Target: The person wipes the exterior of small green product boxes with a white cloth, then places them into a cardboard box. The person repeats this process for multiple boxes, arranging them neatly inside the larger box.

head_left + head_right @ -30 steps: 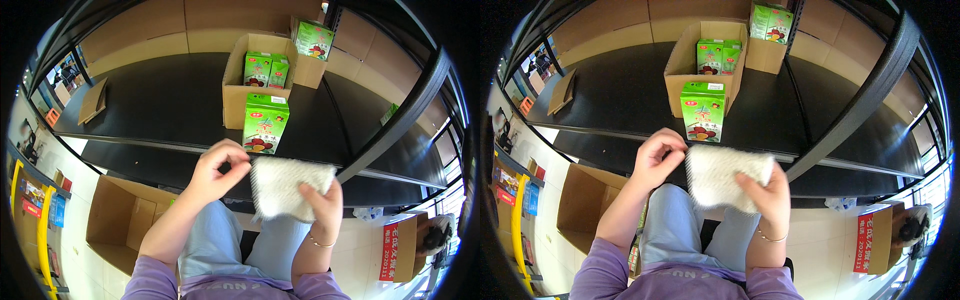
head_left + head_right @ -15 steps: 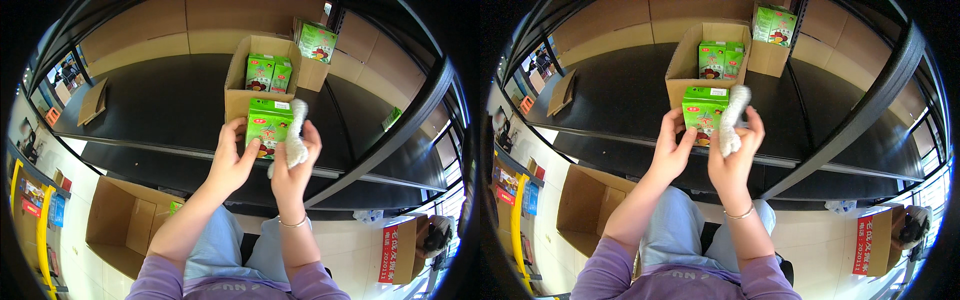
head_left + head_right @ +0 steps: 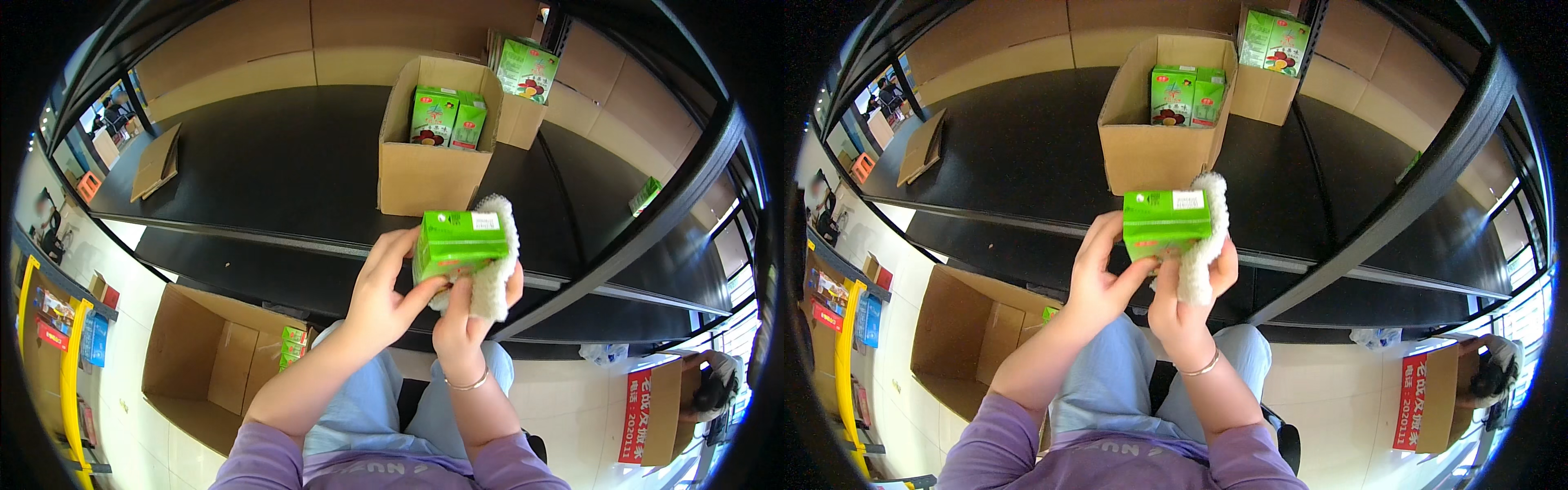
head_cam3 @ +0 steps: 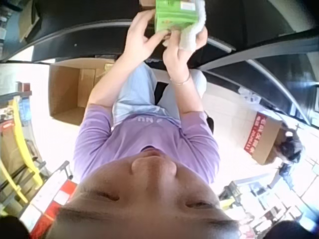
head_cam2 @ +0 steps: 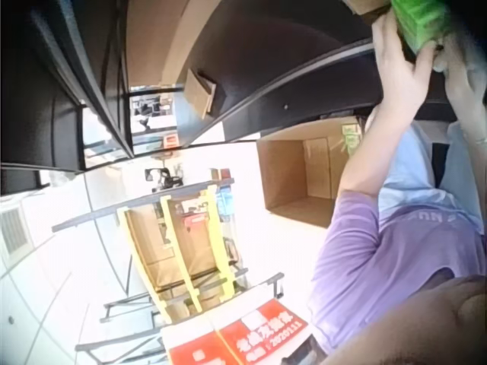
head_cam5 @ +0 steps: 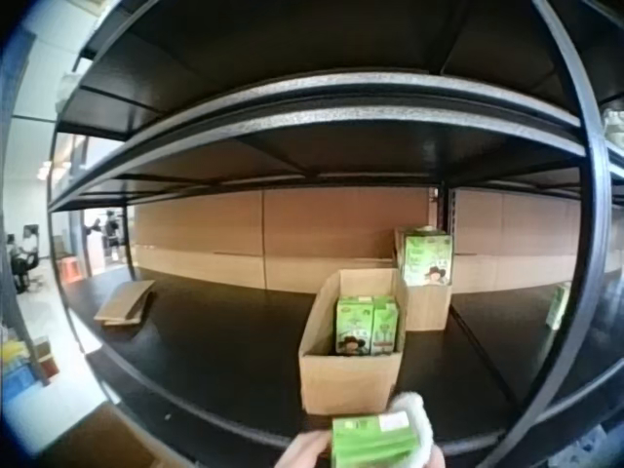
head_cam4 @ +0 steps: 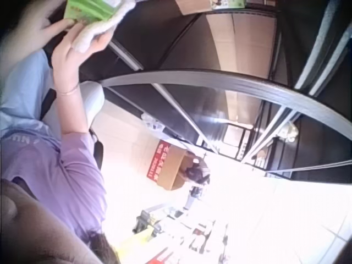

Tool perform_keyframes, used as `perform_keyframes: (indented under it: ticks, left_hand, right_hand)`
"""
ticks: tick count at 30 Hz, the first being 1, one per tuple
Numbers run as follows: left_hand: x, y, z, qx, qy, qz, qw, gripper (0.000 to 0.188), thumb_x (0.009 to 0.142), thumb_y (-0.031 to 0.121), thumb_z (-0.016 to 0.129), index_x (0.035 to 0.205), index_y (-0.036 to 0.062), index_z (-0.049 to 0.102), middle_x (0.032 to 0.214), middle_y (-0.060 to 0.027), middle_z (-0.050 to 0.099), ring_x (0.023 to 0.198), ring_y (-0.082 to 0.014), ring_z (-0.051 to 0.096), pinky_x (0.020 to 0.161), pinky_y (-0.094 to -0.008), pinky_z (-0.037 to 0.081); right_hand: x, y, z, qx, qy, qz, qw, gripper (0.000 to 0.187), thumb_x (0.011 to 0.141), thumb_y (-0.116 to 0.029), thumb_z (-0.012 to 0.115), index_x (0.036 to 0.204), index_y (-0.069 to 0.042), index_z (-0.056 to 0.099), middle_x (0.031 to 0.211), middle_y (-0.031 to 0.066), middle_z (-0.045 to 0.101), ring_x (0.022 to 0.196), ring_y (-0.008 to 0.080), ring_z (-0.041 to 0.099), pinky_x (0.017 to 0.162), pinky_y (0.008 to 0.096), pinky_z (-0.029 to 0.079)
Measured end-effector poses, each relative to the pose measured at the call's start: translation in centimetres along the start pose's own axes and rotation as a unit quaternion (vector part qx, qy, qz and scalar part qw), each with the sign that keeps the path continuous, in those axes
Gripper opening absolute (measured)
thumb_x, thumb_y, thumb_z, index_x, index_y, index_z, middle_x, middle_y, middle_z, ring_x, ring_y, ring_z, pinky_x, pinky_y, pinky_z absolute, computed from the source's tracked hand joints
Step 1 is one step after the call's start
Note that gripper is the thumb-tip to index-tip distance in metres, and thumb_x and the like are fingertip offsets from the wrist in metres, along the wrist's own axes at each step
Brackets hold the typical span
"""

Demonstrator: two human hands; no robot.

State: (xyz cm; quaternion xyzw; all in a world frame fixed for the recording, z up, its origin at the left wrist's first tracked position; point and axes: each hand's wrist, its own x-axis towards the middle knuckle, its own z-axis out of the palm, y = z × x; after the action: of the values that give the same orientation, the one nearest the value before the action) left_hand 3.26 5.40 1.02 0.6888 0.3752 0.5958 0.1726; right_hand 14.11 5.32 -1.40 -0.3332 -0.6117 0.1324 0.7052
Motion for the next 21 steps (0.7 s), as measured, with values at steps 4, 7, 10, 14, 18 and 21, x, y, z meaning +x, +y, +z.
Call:
perform_keyframes:
  ticks: [4,7,10,14,18,21]
  left_hand:
    - [-1.7,0.5,-0.8,0.014,-0.002,0.049,0.999,0.056,0.061,0.01,0.077,0.109,-0.002,0.051,0.096,-0.0134,0.054,0.086,-0.0243,0.055,0.074,-0.0307,0.046]
    - [-3.2,1.0,-1.8,-0.02,-0.042,0.016,0.999,0.058,0.058,0.01,0.079,0.108,-0.0014,0.052,0.093,-0.0131,0.054,0.084,-0.0236,0.054,0.073,-0.0299,0.045]
    - [-4.2,0.8,-2.4,-0.018,-0.05,0.102,0.993,0.059,0.054,0.022,0.081,0.103,-0.0002,0.056,0.09,-0.0119,0.049,0.079,-0.0224,0.051,0.068,-0.0299,0.043]
    - [-5.7,-0.2,-2.3,-0.079,-0.034,0.21,0.974,0.06,0.056,0.022,0.079,0.107,0.0031,0.051,0.095,-0.0128,0.043,0.082,-0.0235,0.045,0.071,-0.0342,0.04]
    - [-6.1,-0.2,-1.6,-0.207,0.002,0.23,0.951,0.08,0.057,0.019,0.08,0.122,0.0044,0.035,0.106,-0.0176,0.044,0.093,-0.0273,0.047,0.079,-0.0365,0.04]
    - [-6.9,0.2,-2.5,-0.194,-0.074,0.11,0.972,0.087,0.058,0.018,0.08,0.127,0.0051,0.029,0.116,-0.0209,0.043,0.106,-0.0321,0.046,0.089,-0.0394,0.038]
  right_hand:
    - [-1.9,-0.9,-1.6,0.006,-0.025,-0.032,0.999,0.055,0.083,0.003,0.04,0.132,0.0,0.014,0.126,0.0153,0.031,0.111,0.0212,0.039,0.093,0.0331,0.034]
    - [-2.4,-1.6,-2.2,0.053,-0.039,-0.082,0.994,0.06,0.078,0.006,0.043,0.131,-0.003,0.018,0.121,0.0245,0.037,0.105,0.0292,0.047,0.087,0.0382,0.04]
    - [-2.4,-2.7,-2.0,0.135,-0.051,-0.091,0.985,0.057,0.075,0.005,0.049,0.126,-0.008,0.028,0.108,0.024,0.049,0.092,0.0309,0.055,0.079,0.0383,0.046]
    - [-3.2,-4.2,-2.3,0.234,-0.14,0.004,0.962,0.044,0.072,0.002,0.057,0.114,-0.003,0.045,0.099,0.0211,0.056,0.087,0.0311,0.058,0.077,0.0389,0.047]
    - [-4.2,-4.7,-1.8,0.235,-0.123,-0.003,0.964,0.04,0.073,-0.004,0.058,0.111,0.0,0.047,0.106,0.0216,0.054,0.098,0.0341,0.054,0.086,0.0441,0.041]
    - [-5.6,-3.7,-2.1,0.209,-0.122,0.022,0.97,0.039,0.076,-0.01,0.056,0.112,0.002,0.047,0.113,0.0232,0.051,0.108,0.0368,0.048,0.093,0.0462,0.035]
